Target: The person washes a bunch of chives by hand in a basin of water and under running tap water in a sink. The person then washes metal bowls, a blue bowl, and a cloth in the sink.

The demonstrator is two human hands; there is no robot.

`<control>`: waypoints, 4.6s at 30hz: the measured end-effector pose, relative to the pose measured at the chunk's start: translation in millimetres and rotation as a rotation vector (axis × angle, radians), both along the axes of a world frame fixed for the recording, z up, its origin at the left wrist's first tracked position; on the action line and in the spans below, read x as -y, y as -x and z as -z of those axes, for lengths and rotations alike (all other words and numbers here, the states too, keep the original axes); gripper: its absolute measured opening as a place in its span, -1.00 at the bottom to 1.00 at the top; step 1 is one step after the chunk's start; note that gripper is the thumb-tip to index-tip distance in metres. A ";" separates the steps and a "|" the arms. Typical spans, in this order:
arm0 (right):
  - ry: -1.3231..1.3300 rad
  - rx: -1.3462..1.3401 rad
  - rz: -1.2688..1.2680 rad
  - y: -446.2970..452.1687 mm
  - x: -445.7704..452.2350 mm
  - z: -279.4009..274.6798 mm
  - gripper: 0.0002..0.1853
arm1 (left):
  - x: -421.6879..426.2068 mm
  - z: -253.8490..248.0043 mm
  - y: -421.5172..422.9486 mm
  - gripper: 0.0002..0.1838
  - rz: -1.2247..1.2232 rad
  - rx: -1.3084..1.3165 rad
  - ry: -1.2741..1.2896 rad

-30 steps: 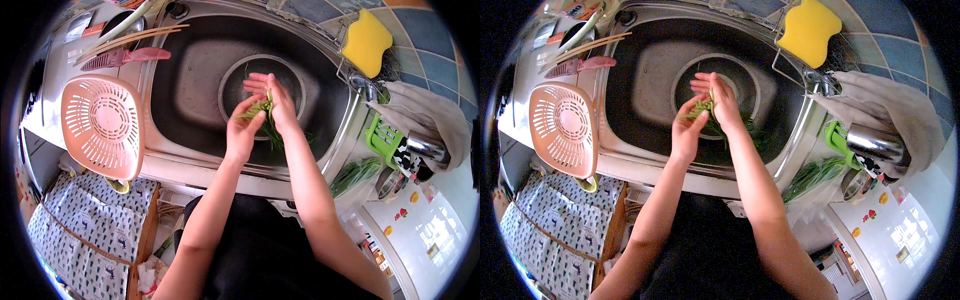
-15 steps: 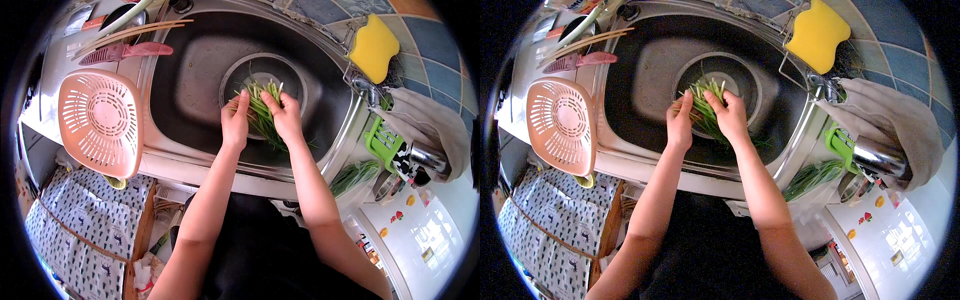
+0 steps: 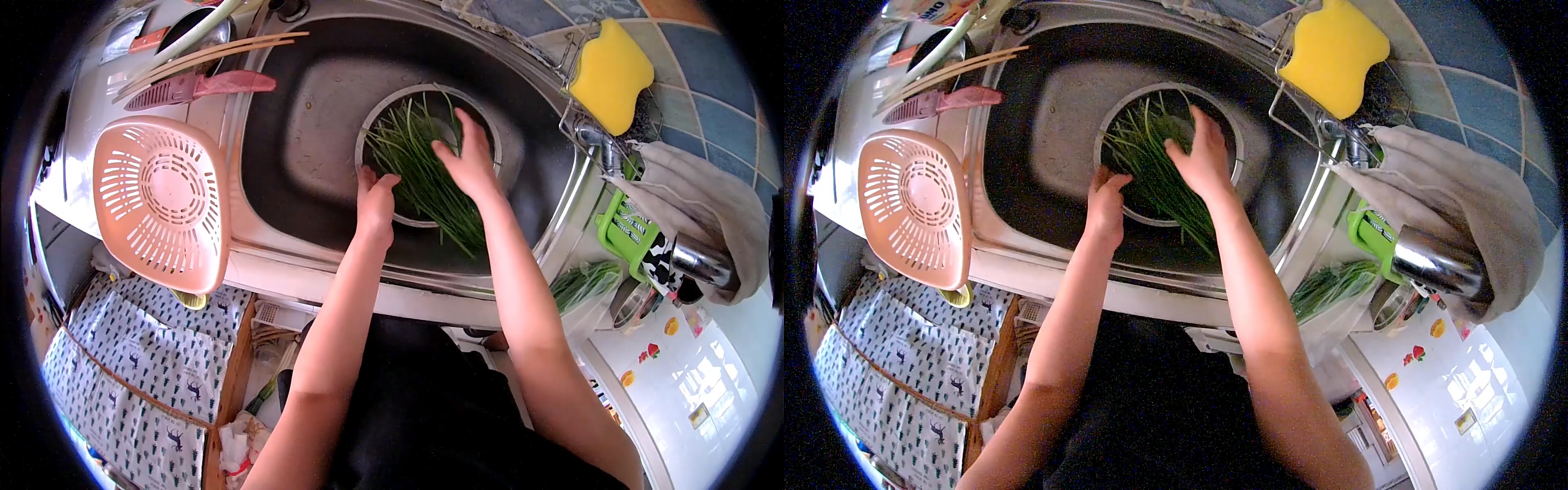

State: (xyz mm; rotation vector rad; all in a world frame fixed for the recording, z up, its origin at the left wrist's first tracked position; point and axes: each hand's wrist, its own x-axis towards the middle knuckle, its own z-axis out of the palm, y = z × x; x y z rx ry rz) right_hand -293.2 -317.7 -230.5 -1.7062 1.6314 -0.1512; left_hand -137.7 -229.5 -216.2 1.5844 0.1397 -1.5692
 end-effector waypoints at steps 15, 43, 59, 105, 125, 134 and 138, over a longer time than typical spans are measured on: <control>0.143 -0.504 -0.209 -19.5 -39.7 55.8 -0.14 | 15.2 34.1 14.3 -0.63 -0.081 -0.109 -0.235; -0.829 0.822 0.388 11.1 -50.1 -52.7 -0.49 | 16.5 -17.1 4.7 -0.58 0.043 -0.284 0.271; -0.033 -0.271 -0.100 27.9 -58.2 -46.1 -0.26 | 0.5 11.9 8.8 -0.39 0.174 0.005 0.050; -0.011 -0.017 0.157 -14.1 -40.8 2.2 -0.85 | 27.8 85.5 41.3 -0.61 -0.070 0.167 -0.225; 0.074 0.057 0.144 -61.5 -10.5 71.0 -0.66 | 38.3 87.1 23.9 -0.65 -0.170 0.132 -0.042; -0.010 0.348 0.409 -36.4 -17.4 57.7 -0.73 | 37.0 74.3 31.7 -0.69 0.018 0.185 -0.002; -0.151 0.516 0.571 -33.1 -12.6 61.7 -0.69 | 36.8 76.8 29.7 -0.72 0.016 0.198 0.022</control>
